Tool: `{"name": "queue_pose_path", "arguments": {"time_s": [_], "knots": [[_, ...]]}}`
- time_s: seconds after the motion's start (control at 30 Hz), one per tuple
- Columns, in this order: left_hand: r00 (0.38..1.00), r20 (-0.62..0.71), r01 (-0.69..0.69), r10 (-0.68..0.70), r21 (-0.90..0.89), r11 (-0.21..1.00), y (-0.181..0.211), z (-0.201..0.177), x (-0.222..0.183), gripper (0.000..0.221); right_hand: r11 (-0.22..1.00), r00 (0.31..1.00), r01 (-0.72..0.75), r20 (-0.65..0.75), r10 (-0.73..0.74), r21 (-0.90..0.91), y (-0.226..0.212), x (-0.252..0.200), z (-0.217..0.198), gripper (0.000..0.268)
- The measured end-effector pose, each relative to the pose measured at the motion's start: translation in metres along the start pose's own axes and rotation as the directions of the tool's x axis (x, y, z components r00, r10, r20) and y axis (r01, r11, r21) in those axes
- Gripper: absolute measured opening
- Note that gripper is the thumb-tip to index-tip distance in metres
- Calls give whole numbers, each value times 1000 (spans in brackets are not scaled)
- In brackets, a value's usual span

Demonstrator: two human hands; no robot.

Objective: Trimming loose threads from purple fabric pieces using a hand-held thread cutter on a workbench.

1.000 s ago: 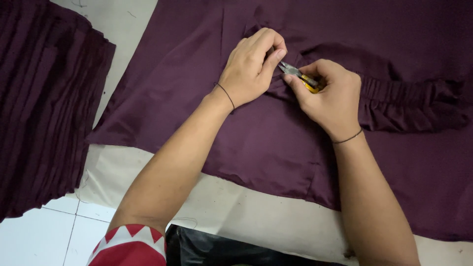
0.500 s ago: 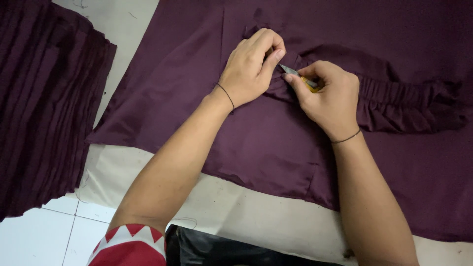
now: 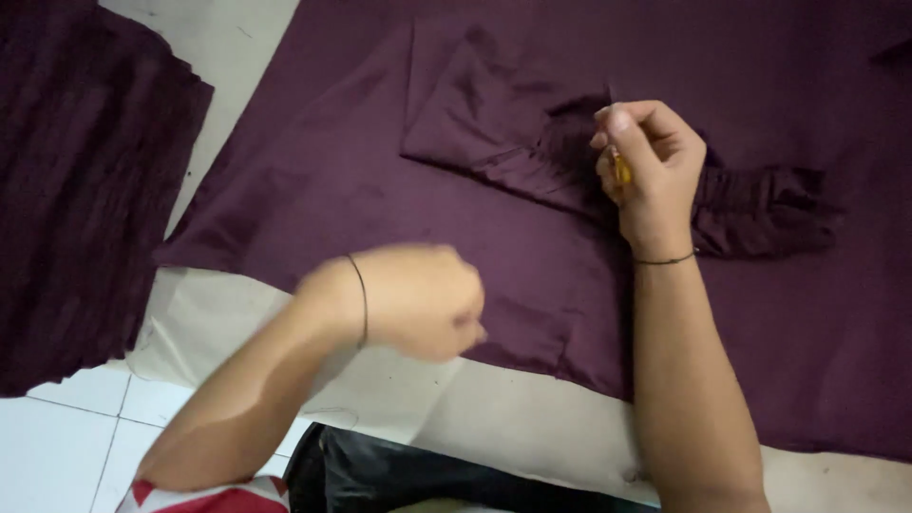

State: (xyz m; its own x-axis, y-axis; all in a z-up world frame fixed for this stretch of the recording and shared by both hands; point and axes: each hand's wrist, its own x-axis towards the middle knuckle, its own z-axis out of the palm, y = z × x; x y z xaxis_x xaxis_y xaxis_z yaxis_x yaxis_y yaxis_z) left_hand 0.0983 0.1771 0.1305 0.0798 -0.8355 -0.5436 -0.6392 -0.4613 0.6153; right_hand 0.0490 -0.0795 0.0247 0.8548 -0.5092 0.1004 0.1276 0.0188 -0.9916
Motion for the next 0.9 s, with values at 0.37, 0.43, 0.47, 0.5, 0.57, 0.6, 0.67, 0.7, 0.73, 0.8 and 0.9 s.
{"name": "queue_pose_path", "arguments": {"time_s": [0.37, 0.43, 0.47, 0.5, 0.57, 0.6, 0.67, 0.7, 0.73, 0.8, 0.9], "knots": [[705, -708, 57, 44, 119, 991, -62, -45, 91, 53, 698, 999, 43, 23, -38, -715, -57, -4, 0, 24], [744, -669, 111, 6, 133, 985, -66, -46, 101, 63, 675, 1000, 4, 18, 15, -738, -57, -4, -2, 26], [737, -675, 128, 28, 180, 975, -67, -46, 103, 68, 666, 999, 8, 37, 30, -746, -60, -4, -1, 26], [731, -681, 145, 50, 226, 963, -69, -46, 105, 74, 657, 998, 12, 55, 44, -754, -62, -5, -1, 26], [730, -679, 147, 72, 259, 955, -69, -46, 104, 72, 671, 995, 19, 77, 56, -742, -69, -6, 0, 27], [731, -676, 150, 93, 292, 945, -69, -46, 103, 71, 684, 993, 25, 98, 69, -729, -73, -7, 2, 28], [715, -689, 163, 122, 333, 929, -67, -41, 98, 59, 680, 988, 15, 117, 105, -733, -91, -15, 8, 27], [701, -696, 173, 154, 375, 911, -65, -39, 96, 47, 673, 981, 1, 131, 142, -739, -101, -19, 11, 27], [700, -697, 173, 155, 376, 910, -62, -36, 88, 47, 673, 981, 2, 131, 141, -740, -112, -23, 16, 27], [602, -748, 226, 278, 494, 840, -57, -29, 74, 38, 633, 948, -131, 91, 306, -763, -131, -31, 26, 30], [532, -769, 249, 355, 542, 803, -49, -13, 51, 24, 565, 907, -109, 151, 394, -818, -149, -39, 31, 26]]}}
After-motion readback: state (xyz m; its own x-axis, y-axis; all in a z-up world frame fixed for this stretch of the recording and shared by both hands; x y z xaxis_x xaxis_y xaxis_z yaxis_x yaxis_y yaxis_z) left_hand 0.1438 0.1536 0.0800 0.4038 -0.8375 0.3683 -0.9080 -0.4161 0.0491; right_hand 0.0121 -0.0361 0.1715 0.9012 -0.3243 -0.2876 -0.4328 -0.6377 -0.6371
